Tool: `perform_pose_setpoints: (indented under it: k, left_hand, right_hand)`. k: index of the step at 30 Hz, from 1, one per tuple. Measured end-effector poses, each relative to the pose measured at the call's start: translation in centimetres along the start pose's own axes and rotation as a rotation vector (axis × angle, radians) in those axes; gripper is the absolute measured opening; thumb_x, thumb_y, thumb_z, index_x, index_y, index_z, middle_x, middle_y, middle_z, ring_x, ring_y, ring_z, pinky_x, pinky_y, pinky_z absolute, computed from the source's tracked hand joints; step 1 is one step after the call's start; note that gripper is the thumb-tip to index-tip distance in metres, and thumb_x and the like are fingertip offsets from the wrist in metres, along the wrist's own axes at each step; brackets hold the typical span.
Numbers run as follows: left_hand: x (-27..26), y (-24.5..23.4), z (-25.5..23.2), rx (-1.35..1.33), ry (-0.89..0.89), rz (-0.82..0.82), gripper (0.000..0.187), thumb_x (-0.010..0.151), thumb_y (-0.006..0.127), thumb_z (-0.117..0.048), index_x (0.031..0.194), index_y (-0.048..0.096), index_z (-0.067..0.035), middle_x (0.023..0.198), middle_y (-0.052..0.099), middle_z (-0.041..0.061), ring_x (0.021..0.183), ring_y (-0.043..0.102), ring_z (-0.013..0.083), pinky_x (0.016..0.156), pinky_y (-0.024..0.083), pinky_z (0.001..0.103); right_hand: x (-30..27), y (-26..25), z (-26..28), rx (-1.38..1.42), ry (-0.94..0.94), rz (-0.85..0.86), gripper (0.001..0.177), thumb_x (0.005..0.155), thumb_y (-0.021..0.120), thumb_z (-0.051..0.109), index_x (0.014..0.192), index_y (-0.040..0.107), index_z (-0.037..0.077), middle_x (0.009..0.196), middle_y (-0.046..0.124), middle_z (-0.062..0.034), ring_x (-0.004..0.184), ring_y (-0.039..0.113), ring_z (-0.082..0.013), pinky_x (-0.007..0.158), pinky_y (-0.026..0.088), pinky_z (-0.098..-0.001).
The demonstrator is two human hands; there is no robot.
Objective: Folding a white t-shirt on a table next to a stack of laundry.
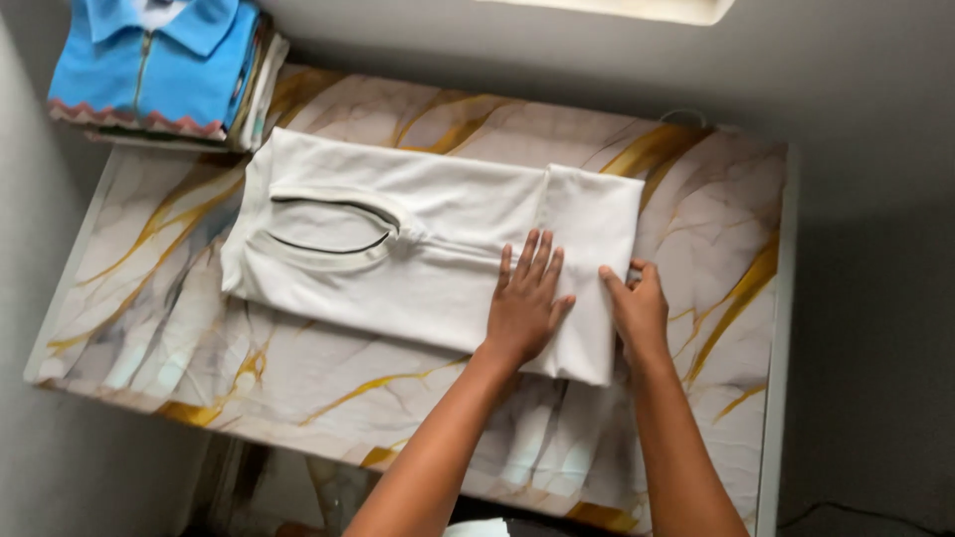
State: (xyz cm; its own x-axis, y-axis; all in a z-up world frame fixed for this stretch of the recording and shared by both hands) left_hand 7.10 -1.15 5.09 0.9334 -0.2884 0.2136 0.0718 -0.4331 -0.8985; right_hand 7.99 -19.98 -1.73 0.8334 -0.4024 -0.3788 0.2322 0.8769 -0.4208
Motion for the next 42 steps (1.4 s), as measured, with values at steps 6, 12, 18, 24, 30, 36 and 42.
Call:
perform_pose_setpoints:
  k: [6, 12, 18, 24, 30, 36, 42]
  left_hand:
    - [-1.7, -1.0, 1.6, -0.619, -0.236, -0.165, 0.046, 0.104, 0.051, -0.023, 0.144, 0.058, -0.003, 0.154, 0.054, 0.013, 0.149, 0.046, 0.0287, 0.124, 0.032, 0.041]
    - [-3.0, 1.1, 6.5, -1.805, -0.526, -0.137, 0.054, 0.109, 0.042, -0.038, 0.149, 0.050, -0.003, 0.152, 0.053, 0.010, 0.141, 0.048, 0.0206, 0.119, 0.035, 0.032]
    - [-3.9, -3.2, 11.0, -2.354, -0.521, 0.072, 0.068, 0.109, 0.033, -0.053, 0.156, 0.041, -0.005, 0.143, 0.056, 0.009, 0.131, 0.052, 0.0204, 0.112, 0.041, 0.035]
    - [-6.5, -1.7, 16.8, -2.299, -0.723, 0.199, 0.072, 0.106, 0.038, -0.062, 0.153, 0.045, -0.007, 0.136, 0.058, 0.009, 0.123, 0.058, 0.0214, 0.101, 0.049, 0.037]
    - [-9.7, -0.8, 19.4, -2.091, -0.920, 0.335, 0.050, 0.098, 0.048, -0.031, 0.146, 0.049, -0.015, 0.132, 0.063, 0.004, 0.116, 0.064, 0.0171, 0.095, 0.054, 0.033]
    - [-11.2, 7.9, 20.1, -1.913, -0.909, 0.404, 0.054, 0.088, 0.054, 0.001, 0.141, 0.054, -0.008, 0.106, 0.065, 0.007, 0.093, 0.063, 0.0171, 0.080, 0.055, 0.033]
    - [-10.7, 3.5, 19.6, -1.845, -0.939, 0.388, 0.061, 0.082, 0.061, 0.005, 0.140, 0.053, -0.009, 0.108, 0.068, 0.006, 0.093, 0.067, 0.0156, 0.082, 0.058, 0.033]
  right_hand:
    - [-4.0, 1.8, 6.9, 0.156, -0.198, 0.079, 0.058, 0.084, 0.080, 0.021, 0.133, 0.052, 0.005, 0.099, 0.070, -0.0068, 0.080, 0.065, -0.0114, 0.063, 0.054, -0.0263]
    - [-8.7, 7.7, 13.6, 0.115, -0.310, 0.028, 0.053, 0.082, 0.079, 0.017, 0.127, 0.053, 0.004, 0.092, 0.070, -0.0055, 0.064, 0.064, -0.0112, 0.052, 0.053, -0.0277]
    - [-11.6, 16.1, 17.4, -0.035, -0.332, -0.027, 0.048, 0.080, 0.076, 0.015, 0.123, 0.055, 0.005, 0.076, 0.069, -0.0080, 0.058, 0.069, -0.0156, 0.053, 0.056, -0.0307]
    - [-10.5, 23.0, 15.0, -0.266, -0.334, -0.054, 0.045, 0.081, 0.073, 0.014, 0.122, 0.057, 0.006, 0.067, 0.067, -0.0100, 0.058, 0.068, -0.0206, 0.063, 0.054, -0.0361]
    - [-10.9, 24.0, 15.2, -0.362, -0.306, -0.092, 0.041, 0.084, 0.078, 0.027, 0.117, 0.065, 0.007, 0.077, 0.068, -0.0093, 0.066, 0.068, -0.0239, 0.068, 0.054, -0.0391]
    - [-12.1, 21.4, 14.5, -0.361, -0.270, -0.198, 0.021, 0.093, 0.071, 0.025, 0.108, 0.074, 0.011, 0.083, 0.070, -0.0060, 0.074, 0.068, -0.0205, 0.071, 0.053, -0.0378]
    - [-12.4, 18.1, 12.7, -0.122, -0.265, -0.178, 0.017, 0.096, 0.065, 0.014, 0.110, 0.073, 0.012, 0.092, 0.070, -0.0039, 0.080, 0.070, -0.0182, 0.074, 0.056, -0.0337]
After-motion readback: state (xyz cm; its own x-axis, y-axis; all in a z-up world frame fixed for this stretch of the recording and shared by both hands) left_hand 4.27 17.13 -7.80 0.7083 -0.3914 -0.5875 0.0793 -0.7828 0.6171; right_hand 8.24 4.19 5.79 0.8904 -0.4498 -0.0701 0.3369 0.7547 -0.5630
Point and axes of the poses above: each hand's wrist, its own x-axis towards the middle knuckle, its own y-axis out of the palm, z = x × y, the point moved 9 cm from there along x, towards the middle knuckle
